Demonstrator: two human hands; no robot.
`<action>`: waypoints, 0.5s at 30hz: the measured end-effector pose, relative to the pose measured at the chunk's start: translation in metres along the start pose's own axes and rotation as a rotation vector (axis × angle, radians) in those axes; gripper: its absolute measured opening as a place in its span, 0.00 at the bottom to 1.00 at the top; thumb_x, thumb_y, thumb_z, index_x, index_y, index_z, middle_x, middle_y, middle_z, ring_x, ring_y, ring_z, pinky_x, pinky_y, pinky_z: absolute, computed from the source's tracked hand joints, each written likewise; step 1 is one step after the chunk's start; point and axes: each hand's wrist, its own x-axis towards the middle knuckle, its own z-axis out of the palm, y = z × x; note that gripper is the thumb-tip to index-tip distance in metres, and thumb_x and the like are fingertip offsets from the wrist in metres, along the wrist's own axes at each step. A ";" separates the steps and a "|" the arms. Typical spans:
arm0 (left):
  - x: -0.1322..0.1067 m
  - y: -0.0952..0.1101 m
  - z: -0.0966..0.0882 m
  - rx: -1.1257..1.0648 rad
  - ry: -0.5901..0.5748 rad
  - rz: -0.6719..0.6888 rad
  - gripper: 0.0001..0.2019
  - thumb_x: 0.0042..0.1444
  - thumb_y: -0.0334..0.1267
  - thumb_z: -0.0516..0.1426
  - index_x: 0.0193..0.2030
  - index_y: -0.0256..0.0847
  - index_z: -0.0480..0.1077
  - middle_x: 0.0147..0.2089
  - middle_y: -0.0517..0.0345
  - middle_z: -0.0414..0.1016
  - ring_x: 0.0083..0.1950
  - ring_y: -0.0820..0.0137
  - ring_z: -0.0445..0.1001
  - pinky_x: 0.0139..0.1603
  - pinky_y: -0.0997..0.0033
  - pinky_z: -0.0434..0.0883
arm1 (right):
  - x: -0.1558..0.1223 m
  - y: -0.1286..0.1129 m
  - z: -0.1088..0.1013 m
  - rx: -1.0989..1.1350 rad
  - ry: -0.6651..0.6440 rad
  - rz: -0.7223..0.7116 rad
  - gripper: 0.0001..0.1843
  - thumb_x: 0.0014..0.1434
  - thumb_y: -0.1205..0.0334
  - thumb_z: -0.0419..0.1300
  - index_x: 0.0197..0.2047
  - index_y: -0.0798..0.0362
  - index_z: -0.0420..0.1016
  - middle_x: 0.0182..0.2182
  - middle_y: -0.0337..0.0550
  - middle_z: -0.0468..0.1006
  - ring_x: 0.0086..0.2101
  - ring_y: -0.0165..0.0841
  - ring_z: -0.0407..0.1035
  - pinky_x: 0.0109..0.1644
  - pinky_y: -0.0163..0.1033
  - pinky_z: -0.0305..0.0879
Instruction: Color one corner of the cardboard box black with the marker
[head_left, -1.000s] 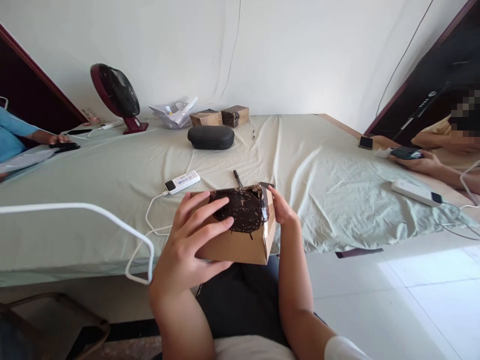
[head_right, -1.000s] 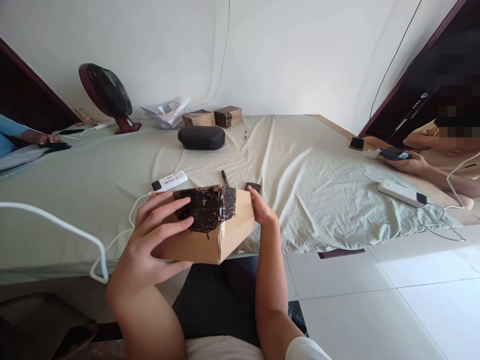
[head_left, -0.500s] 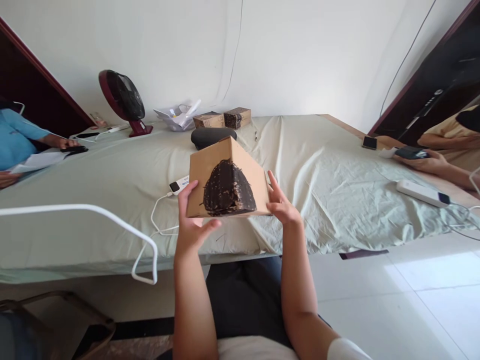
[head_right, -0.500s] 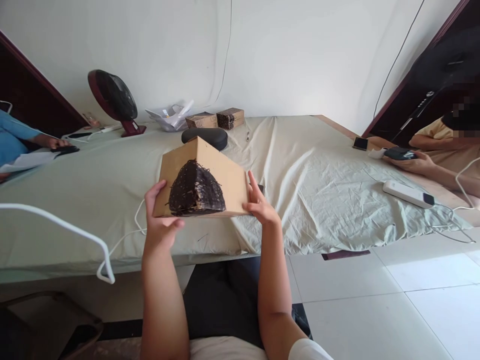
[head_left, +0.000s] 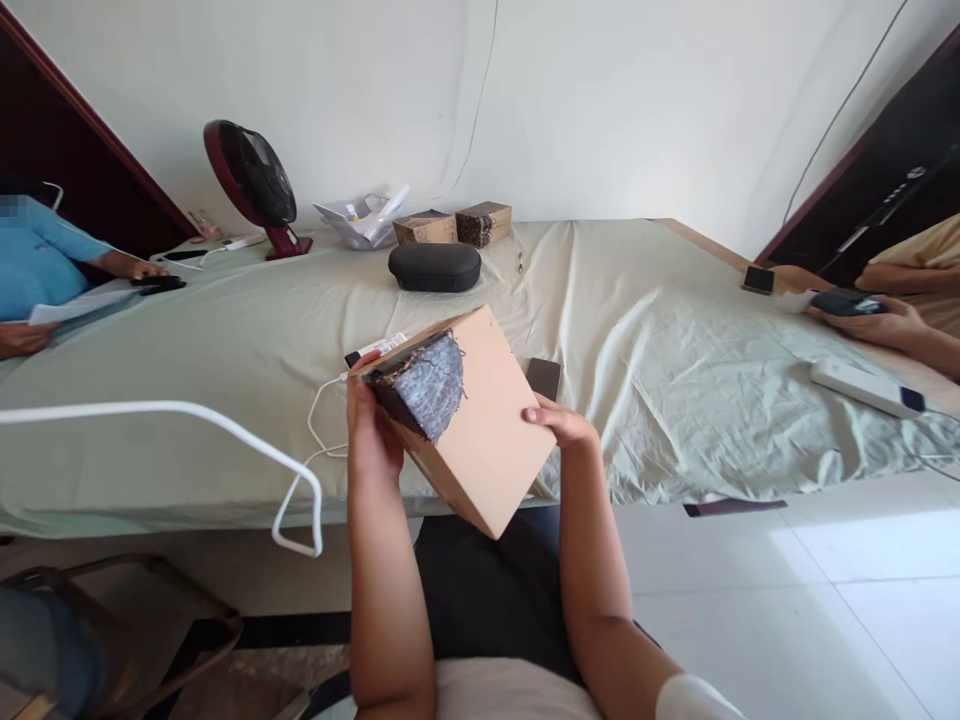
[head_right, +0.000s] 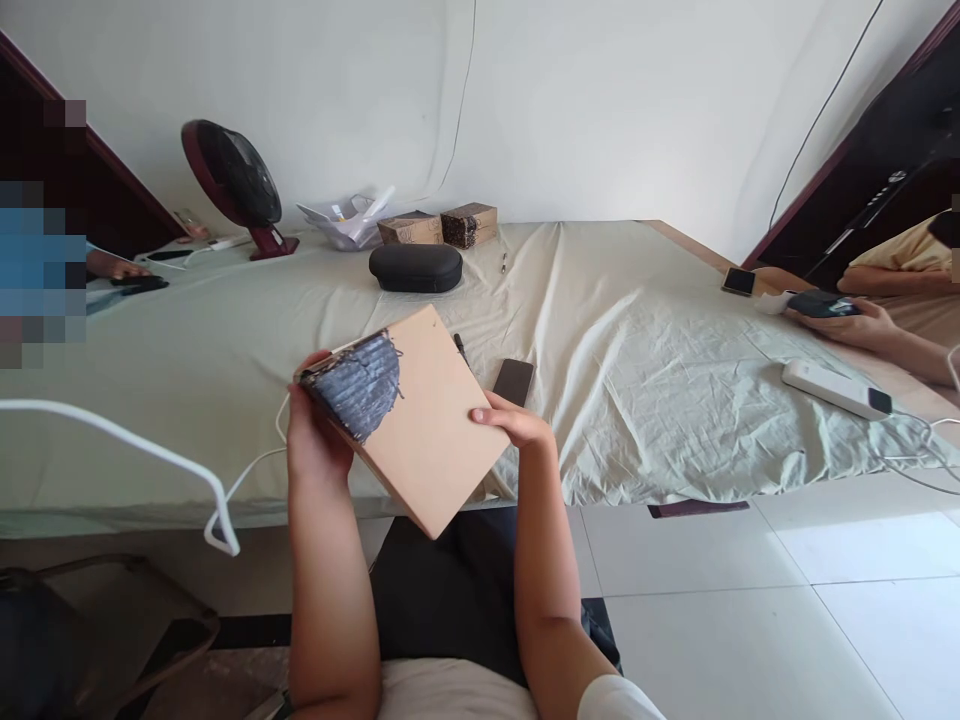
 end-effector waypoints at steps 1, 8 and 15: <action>0.000 -0.001 0.001 0.015 -0.003 -0.029 0.31 0.56 0.69 0.66 0.57 0.49 0.75 0.60 0.50 0.80 0.60 0.59 0.81 0.60 0.62 0.78 | 0.002 0.002 0.004 0.024 -0.012 0.008 0.42 0.49 0.40 0.78 0.62 0.53 0.78 0.53 0.53 0.88 0.45 0.45 0.84 0.46 0.43 0.82; 0.004 -0.004 -0.008 0.217 0.102 -0.143 0.33 0.57 0.64 0.68 0.65 0.54 0.73 0.52 0.55 0.81 0.35 0.73 0.77 0.32 0.76 0.70 | 0.007 -0.002 0.018 0.002 0.015 0.025 0.43 0.55 0.36 0.74 0.67 0.50 0.75 0.55 0.52 0.87 0.50 0.48 0.84 0.53 0.50 0.83; 0.006 -0.007 -0.012 0.290 0.125 -0.052 0.24 0.58 0.60 0.69 0.53 0.47 0.82 0.60 0.49 0.80 0.55 0.62 0.80 0.39 0.76 0.75 | 0.004 -0.009 0.015 -0.098 0.021 0.007 0.44 0.63 0.34 0.67 0.74 0.47 0.68 0.64 0.52 0.80 0.61 0.51 0.77 0.67 0.56 0.75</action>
